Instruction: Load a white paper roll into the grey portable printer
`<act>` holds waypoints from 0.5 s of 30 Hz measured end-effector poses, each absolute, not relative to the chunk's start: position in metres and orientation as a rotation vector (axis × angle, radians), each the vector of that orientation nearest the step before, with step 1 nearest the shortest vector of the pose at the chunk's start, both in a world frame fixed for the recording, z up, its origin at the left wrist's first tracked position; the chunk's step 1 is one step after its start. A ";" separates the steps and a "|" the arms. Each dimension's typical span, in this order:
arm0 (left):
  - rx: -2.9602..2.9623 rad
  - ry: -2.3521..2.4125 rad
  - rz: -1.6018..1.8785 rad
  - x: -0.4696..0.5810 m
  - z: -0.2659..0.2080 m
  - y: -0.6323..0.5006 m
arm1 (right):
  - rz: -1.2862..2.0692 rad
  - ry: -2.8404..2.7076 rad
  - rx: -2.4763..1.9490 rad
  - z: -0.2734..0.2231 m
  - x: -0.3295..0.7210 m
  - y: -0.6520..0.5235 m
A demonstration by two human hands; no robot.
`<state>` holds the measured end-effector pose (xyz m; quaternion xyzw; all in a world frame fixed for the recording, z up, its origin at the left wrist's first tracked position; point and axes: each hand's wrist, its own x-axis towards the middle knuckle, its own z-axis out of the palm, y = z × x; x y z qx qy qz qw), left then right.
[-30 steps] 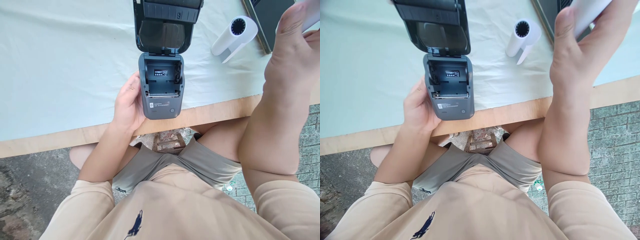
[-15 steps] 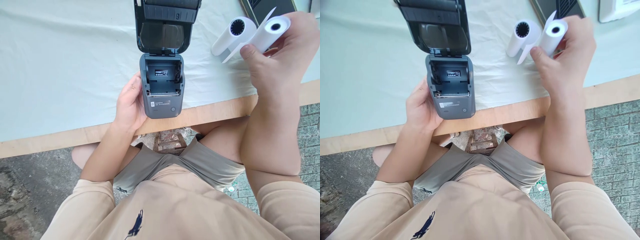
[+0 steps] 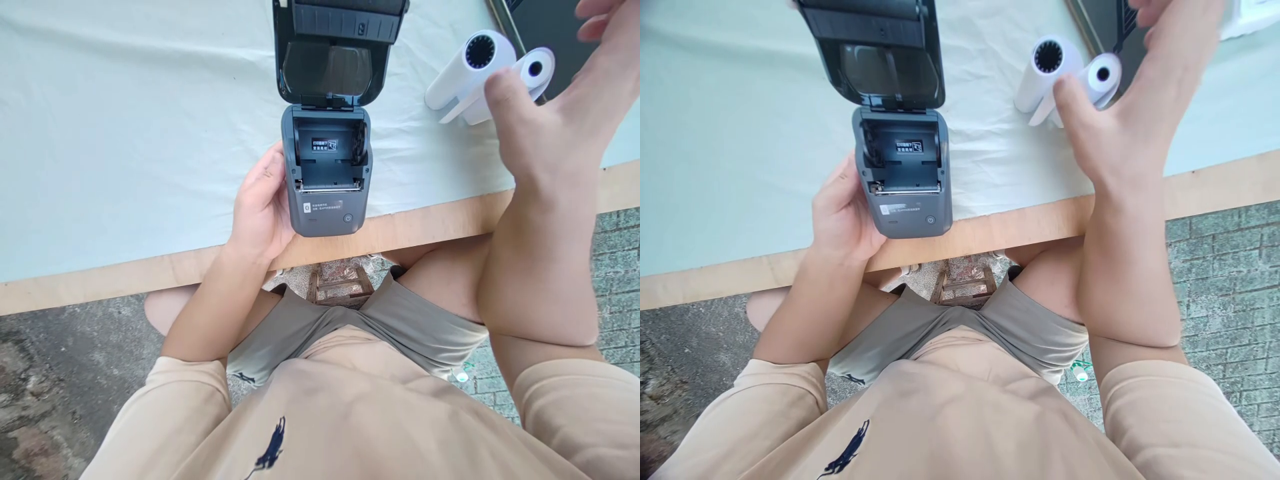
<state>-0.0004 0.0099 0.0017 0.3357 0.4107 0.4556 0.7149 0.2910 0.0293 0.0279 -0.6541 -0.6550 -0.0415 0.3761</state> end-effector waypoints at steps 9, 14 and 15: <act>0.740 0.902 1.010 -0.001 0.001 0.010 | -0.130 -1.660 -2.112 0.036 0.252 0.039; 0.709 0.858 1.030 0.001 0.002 0.010 | -0.126 -1.672 -2.207 0.039 0.248 0.043; 0.709 0.858 1.026 0.001 0.002 0.010 | -0.091 -1.724 -2.196 0.044 0.247 0.042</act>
